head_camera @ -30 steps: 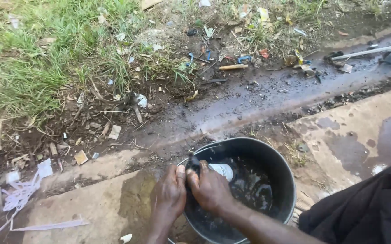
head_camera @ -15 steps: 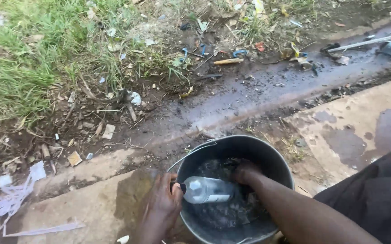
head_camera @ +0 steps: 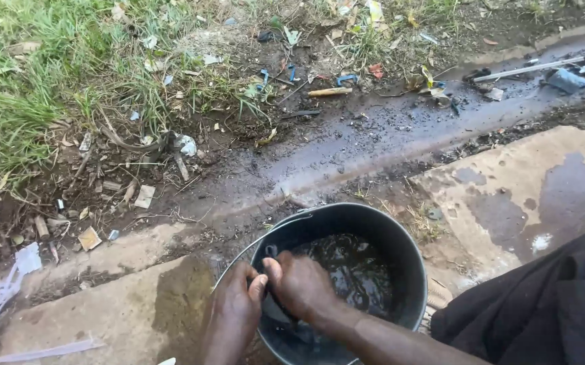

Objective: Washing glass bottles in a bucket of water outdoors.

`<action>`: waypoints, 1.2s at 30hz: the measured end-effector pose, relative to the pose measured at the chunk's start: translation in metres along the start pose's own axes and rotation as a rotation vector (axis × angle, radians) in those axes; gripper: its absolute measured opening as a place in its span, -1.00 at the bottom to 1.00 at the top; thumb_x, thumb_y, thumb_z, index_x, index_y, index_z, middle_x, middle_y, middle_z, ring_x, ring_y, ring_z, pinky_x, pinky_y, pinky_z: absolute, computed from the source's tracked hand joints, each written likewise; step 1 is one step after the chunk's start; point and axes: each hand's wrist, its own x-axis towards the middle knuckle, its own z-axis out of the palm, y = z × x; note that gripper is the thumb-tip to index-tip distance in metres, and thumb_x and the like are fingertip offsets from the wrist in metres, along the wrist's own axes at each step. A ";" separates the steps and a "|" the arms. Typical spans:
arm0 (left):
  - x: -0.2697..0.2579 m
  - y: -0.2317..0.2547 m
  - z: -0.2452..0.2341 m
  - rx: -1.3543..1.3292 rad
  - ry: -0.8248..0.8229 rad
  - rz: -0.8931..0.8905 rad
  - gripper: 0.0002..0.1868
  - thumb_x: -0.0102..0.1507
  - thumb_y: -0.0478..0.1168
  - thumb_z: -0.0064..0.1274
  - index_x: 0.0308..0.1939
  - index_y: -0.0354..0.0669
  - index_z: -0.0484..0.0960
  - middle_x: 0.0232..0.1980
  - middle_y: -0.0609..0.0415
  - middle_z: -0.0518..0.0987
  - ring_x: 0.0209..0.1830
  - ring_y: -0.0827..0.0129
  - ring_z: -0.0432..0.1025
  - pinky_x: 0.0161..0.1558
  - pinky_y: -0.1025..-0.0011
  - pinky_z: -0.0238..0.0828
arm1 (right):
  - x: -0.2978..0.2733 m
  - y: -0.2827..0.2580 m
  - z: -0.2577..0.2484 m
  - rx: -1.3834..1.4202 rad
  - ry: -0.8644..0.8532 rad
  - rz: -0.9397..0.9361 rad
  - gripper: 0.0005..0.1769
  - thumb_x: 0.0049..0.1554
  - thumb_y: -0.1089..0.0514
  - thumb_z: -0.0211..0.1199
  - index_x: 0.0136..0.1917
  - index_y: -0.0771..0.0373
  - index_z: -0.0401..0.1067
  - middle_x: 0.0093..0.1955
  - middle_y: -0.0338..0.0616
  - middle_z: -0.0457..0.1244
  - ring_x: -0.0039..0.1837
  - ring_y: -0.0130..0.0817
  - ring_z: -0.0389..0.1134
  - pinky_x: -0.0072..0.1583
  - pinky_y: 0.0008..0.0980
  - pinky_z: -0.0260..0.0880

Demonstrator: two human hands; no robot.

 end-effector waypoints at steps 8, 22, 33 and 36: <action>0.005 -0.009 0.009 0.011 0.028 0.053 -0.80 0.41 0.14 -0.07 -0.05 0.25 0.52 0.02 0.18 0.55 -0.08 0.14 0.51 -0.12 0.02 0.46 | 0.091 0.140 -0.020 -0.296 -0.040 0.403 -0.69 0.23 -0.01 0.10 -0.04 0.03 0.66 -0.01 -0.22 0.49 0.10 -0.21 0.54 0.12 -0.29 0.59; 0.011 -0.003 0.003 0.087 0.066 0.023 -0.77 0.31 0.03 0.10 0.04 0.29 0.56 0.15 0.06 0.50 0.03 -0.16 0.54 0.07 -0.18 0.43 | 0.009 0.020 0.023 0.255 0.163 0.133 -0.53 0.15 -0.10 0.10 0.29 -0.03 0.51 0.17 -0.09 0.43 0.22 -0.03 0.46 0.22 -0.05 0.43; -0.002 0.004 -0.004 0.074 -0.068 -0.187 -0.73 0.35 0.04 0.07 0.13 0.32 0.63 0.31 0.24 0.51 0.24 0.10 0.54 0.22 0.01 0.43 | 0.134 0.237 0.107 -0.185 -0.455 0.371 -0.62 0.34 -0.03 0.12 0.32 0.16 0.48 0.29 -0.01 0.36 0.24 -0.08 0.46 0.12 -0.28 0.57; 0.021 -0.017 0.007 0.155 -0.038 -0.114 -0.65 0.30 0.09 0.06 0.17 0.37 0.63 0.24 0.21 0.53 0.21 0.14 0.51 0.12 -0.02 0.46 | 0.166 0.238 0.114 -0.456 -0.560 0.182 -0.60 0.40 0.09 -0.01 0.31 0.34 0.50 0.27 0.13 0.41 0.23 0.01 0.50 0.17 -0.25 0.57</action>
